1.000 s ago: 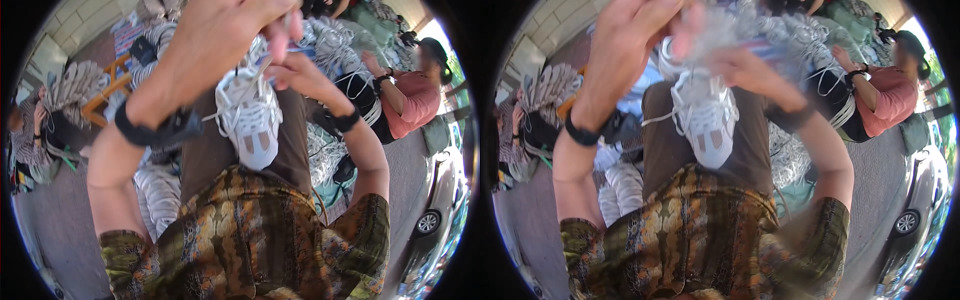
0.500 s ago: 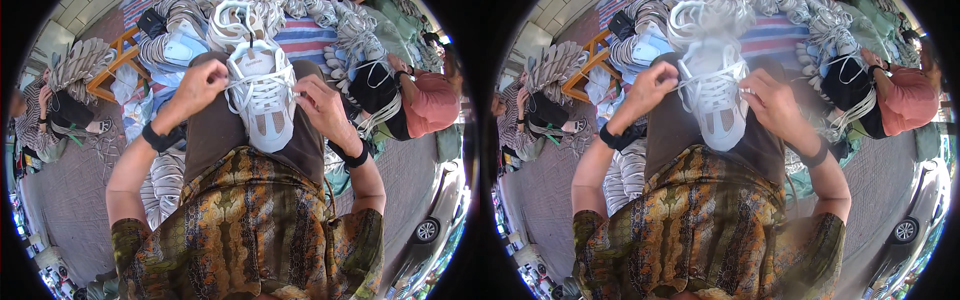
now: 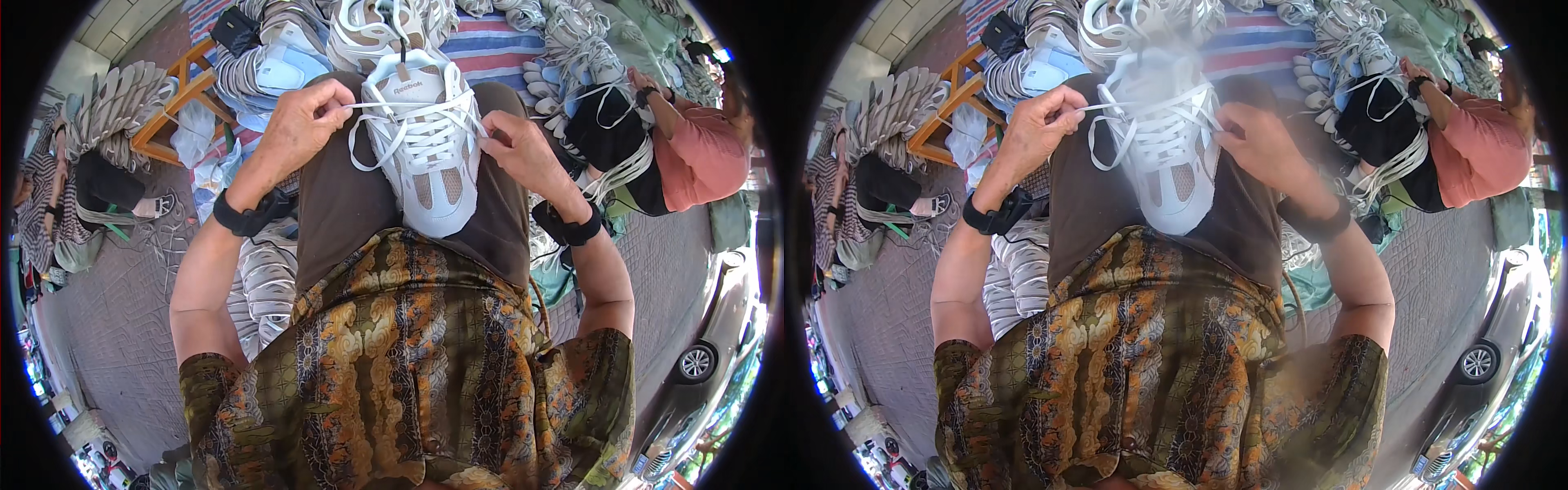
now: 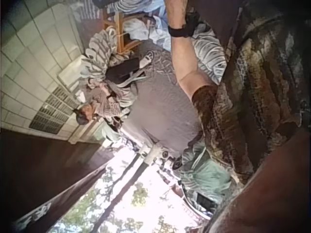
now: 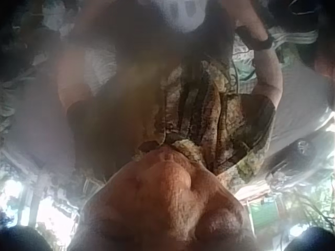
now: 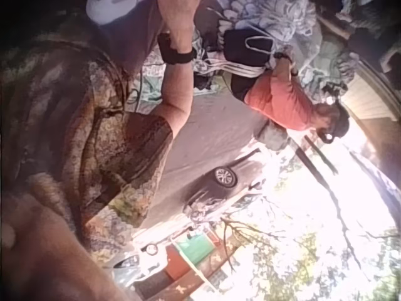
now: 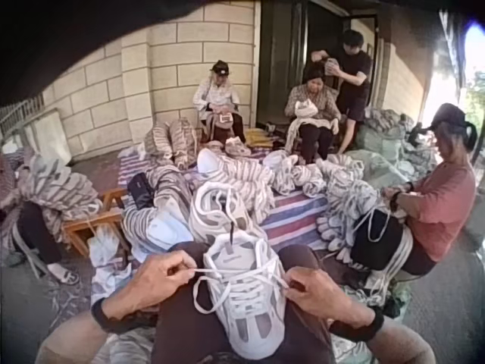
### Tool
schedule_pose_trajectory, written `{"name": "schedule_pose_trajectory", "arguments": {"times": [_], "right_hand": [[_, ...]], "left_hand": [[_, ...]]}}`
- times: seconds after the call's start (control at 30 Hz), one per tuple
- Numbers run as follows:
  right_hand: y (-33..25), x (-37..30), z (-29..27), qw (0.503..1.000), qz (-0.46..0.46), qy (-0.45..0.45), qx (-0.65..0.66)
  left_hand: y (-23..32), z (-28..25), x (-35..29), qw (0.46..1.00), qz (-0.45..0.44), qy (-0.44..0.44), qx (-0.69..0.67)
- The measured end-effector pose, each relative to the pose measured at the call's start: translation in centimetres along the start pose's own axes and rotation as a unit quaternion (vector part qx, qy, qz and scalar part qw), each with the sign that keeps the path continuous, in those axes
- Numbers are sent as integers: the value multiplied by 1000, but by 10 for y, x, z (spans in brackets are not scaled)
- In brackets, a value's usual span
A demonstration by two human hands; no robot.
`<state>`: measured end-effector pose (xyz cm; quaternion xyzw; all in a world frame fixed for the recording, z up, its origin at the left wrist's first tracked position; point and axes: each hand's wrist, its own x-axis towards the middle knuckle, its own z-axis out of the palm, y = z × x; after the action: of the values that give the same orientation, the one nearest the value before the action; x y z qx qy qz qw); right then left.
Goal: The person sits on the ground and laces a white sneaker by hand. They thread the white shoelaces through the eyelets, pull them tight, and tie a knot. The person handles the shoe and laces directly without using any tools.
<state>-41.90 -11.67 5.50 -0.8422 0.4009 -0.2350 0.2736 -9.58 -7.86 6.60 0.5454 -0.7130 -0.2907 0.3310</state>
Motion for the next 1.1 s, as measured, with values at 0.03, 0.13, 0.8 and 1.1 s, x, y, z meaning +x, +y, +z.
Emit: {"name": "schedule_pose_trajectory", "arguments": {"times": [0.03, 0.13, 0.8, 1.1], "right_hand": [[0, 0, -2, 998, 8, -9, 56], [-11, 5, -22, 977, 84, -35, 195], [8, -3, -15, 957, -99, 85, -258], [-9, 7, -8, 970, -33, 222, -90]], "left_hand": [[1, -1, -1, 1000, -1, -8, 15], [1, -3, -3, 999, 8, -8, 46], [-32, -1, -15, 999, -20, -30, -6], [-36, -1, -18, 997, -35, -50, -36]]}}
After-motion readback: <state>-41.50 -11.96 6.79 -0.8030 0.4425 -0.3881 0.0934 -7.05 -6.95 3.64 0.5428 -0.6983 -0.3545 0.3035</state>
